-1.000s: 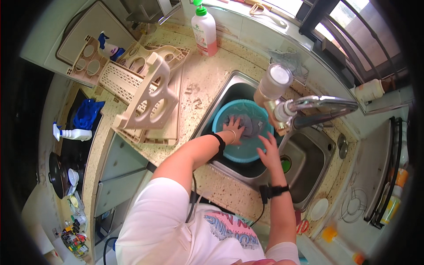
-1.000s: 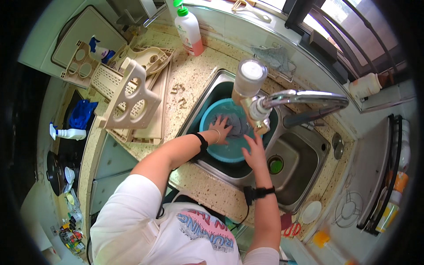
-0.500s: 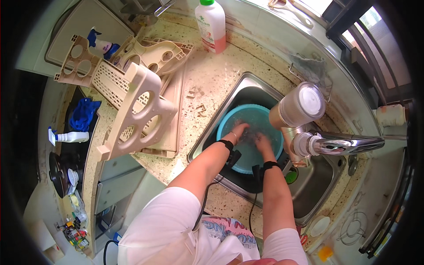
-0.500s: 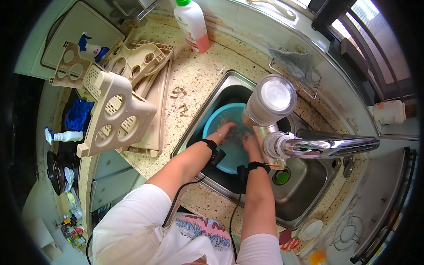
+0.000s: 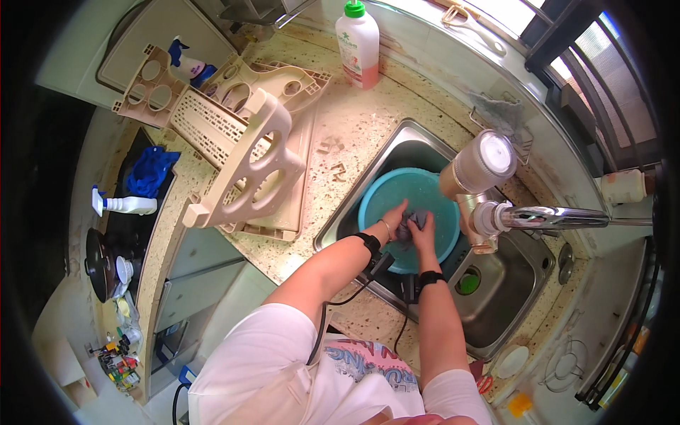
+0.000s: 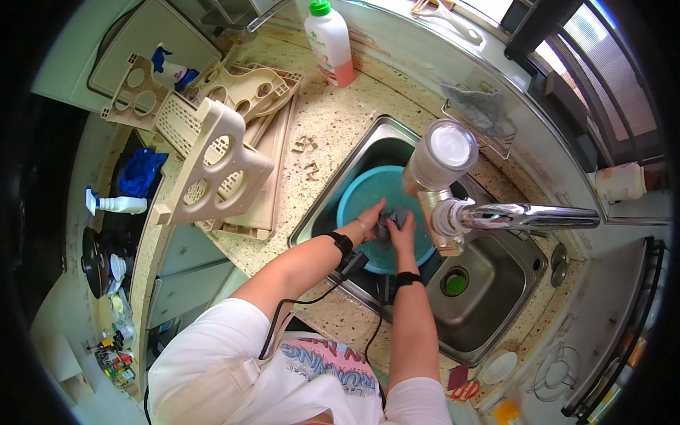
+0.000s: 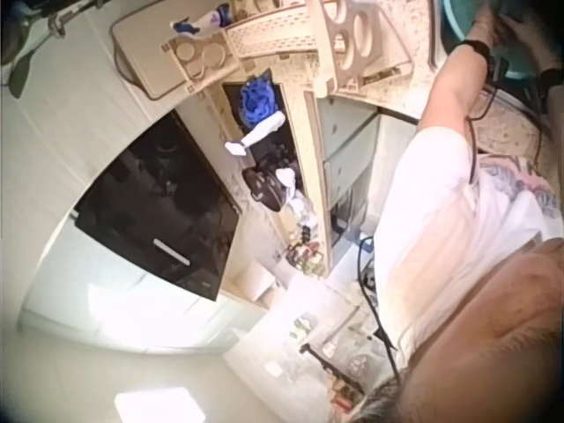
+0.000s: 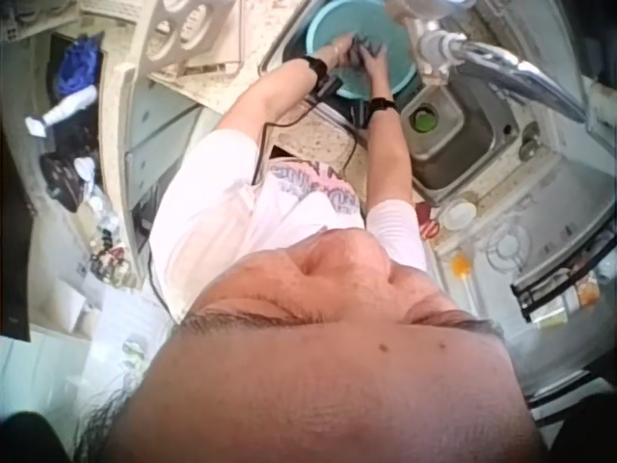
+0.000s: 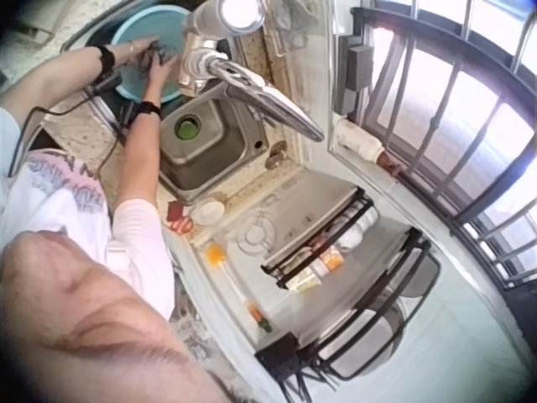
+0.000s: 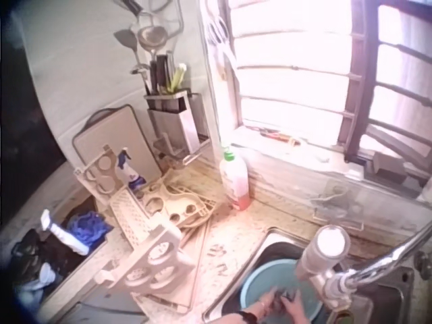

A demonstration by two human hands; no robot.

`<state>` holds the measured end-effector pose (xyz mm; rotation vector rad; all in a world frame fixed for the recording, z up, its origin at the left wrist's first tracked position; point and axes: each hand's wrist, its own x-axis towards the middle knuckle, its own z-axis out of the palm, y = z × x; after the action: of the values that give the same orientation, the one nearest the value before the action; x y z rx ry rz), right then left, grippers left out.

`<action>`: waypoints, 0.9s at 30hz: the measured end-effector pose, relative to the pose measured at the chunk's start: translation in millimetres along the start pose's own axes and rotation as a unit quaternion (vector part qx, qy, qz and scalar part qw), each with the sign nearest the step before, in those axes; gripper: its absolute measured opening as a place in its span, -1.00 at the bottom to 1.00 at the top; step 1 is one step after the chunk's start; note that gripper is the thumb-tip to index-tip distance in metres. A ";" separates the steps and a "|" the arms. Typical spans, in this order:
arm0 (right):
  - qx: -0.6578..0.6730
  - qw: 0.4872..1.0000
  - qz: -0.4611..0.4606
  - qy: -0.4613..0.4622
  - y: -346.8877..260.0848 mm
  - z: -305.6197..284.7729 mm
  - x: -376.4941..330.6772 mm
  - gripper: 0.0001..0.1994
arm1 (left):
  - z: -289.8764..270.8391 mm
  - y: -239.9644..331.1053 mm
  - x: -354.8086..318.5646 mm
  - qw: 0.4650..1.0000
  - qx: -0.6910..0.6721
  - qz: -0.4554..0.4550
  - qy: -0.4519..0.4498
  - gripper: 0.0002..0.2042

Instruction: The person washes a cloth in a sink, wipes a wall and cabinet, assembles a plastic rack by hand, and then wipes the rack with a cloth.

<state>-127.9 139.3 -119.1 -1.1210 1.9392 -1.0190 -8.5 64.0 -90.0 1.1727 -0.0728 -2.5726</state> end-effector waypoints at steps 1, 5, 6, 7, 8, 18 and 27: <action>-0.041 0.998 0.037 -0.014 16.1 2.6 2.8 -0.34 | -1.6 2.9 -7.4 1.000 0.002 0.001 0.002 -0.19; -0.040 0.992 0.112 -0.037 52.6 6.6 -1.0 -0.43 | 7.1 1.2 -28.0 0.954 0.255 -0.045 0.151 -0.17; -0.037 0.993 0.106 -0.043 43.1 17.3 -1.9 -0.43 | 1.1 2.4 -30.1 0.957 0.217 -0.063 0.182 -0.18; 0.154 0.973 0.161 -0.057 27.6 23.1 -6.4 -0.46 | -1.2 1.7 -30.8 0.957 0.216 -0.061 0.181 -0.18; 0.337 0.916 0.209 -0.066 12.8 25.4 -10.2 -0.50 | -3.4 0.7 -30.8 0.968 0.175 -0.049 0.173 -0.22; 0.368 0.924 0.102 0.007 -83.4 -31.0 -50.7 -0.43 | 18.6 -43.3 -35.8 0.958 0.178 0.215 0.060 -0.42; 0.528 0.838 0.136 0.007 -107.0 -55.5 -89.5 -0.85 | 51.6 -71.4 -113.4 0.831 0.465 0.261 0.158 -0.26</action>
<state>-97.1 201.1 14.2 -0.1895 1.1266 -1.5997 4.4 161.7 14.4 1.5509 -1.4732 -1.7820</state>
